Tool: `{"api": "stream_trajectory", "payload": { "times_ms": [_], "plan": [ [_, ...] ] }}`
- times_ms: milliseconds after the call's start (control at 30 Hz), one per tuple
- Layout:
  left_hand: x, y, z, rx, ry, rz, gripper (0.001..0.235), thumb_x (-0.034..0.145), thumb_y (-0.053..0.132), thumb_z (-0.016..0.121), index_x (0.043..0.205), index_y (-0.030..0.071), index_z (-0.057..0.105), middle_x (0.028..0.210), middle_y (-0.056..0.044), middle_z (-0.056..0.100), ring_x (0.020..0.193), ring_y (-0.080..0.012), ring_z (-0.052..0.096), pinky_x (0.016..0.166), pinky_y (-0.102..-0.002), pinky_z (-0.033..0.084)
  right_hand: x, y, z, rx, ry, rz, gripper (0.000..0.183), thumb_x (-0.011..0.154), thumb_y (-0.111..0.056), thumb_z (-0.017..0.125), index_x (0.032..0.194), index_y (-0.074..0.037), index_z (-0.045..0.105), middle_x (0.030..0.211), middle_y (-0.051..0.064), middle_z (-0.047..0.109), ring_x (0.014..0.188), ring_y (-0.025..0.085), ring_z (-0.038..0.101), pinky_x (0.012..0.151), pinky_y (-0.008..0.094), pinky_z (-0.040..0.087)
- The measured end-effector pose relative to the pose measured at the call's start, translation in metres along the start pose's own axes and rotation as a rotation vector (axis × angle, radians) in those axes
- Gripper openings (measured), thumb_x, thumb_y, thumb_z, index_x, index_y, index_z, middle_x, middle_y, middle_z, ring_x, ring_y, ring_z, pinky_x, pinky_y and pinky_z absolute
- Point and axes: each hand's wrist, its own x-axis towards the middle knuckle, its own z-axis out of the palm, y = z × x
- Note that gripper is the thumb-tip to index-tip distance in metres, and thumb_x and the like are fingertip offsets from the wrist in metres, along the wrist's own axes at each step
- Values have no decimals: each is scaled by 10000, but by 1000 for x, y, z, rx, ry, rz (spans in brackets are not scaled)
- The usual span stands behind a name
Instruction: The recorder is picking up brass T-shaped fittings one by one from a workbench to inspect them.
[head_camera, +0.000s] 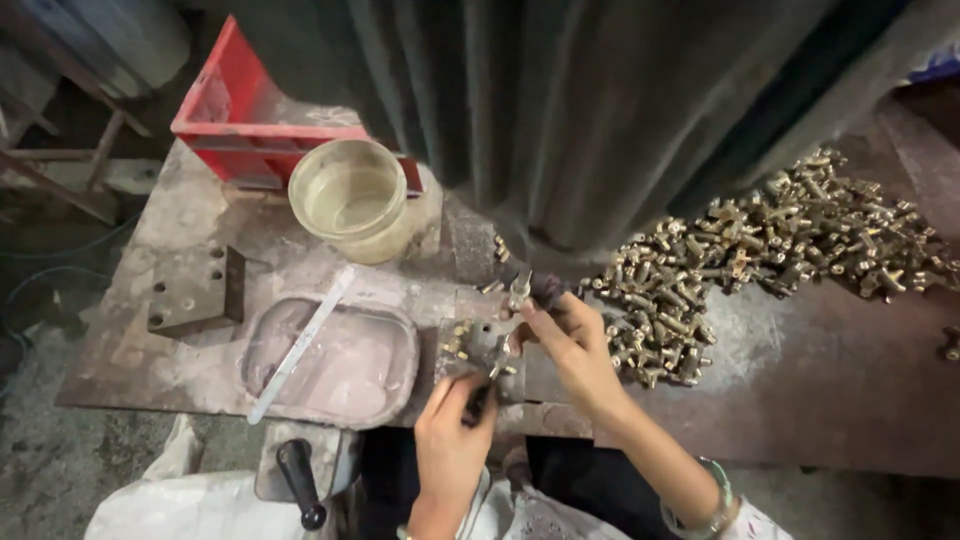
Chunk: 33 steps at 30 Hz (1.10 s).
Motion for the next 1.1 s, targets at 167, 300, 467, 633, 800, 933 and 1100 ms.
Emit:
{"api": "stream_trajectory", "payload": {
  "times_ms": [167,300,467,633,800,933,1100],
  "plan": [
    [13,4,1,-6,-63,16,227,805,58,798,1014,57,707,961,-89,707,756,-281,713,642,-349,561,3,4,-5,39,-11,9,162,1019,-103,590,1077,18,682,994,60,744,771,132,667,716,306,554],
    [37,16,-7,207,-49,-88,294,828,126,798,1083,56,668,1012,-103,676,734,-300,683,664,-408,538,-3,-6,3,61,88,75,144,1009,-75,624,1075,35,690,962,60,707,760,143,676,713,310,562],
    [54,4,-5,463,37,263,415,777,98,747,1173,13,655,1081,-130,666,951,-376,660,766,-442,545,1,-1,-3,29,-47,-37,182,1024,-94,587,1107,26,697,1008,70,748,751,125,667,701,292,564],
    [57,9,-9,643,-225,140,437,687,73,784,1113,75,686,1094,-96,709,1048,-378,665,788,-417,556,6,-3,-1,-52,-20,-11,196,1008,-88,577,1105,24,706,987,58,761,739,120,669,691,286,563],
    [34,-17,-15,-473,-82,-400,432,853,53,753,1278,-1,696,1132,-107,793,1018,-152,729,873,-252,561,-1,-8,6,-6,41,-5,148,991,-82,604,1072,5,693,883,42,703,752,136,684,683,301,563],
    [21,-10,-22,-689,-23,-616,420,858,18,730,1275,17,681,1070,-88,770,954,-151,719,839,-302,592,-3,16,-3,-9,-11,-53,129,1035,-94,605,1032,18,666,859,87,733,751,150,701,706,310,574],
    [17,-17,-12,-721,30,-662,424,844,-4,745,1265,27,703,1076,-95,768,958,-153,711,851,-306,582,1,25,-8,-70,4,-103,180,1034,-91,610,1043,62,703,978,96,756,790,141,684,737,309,568]
  ]
}}
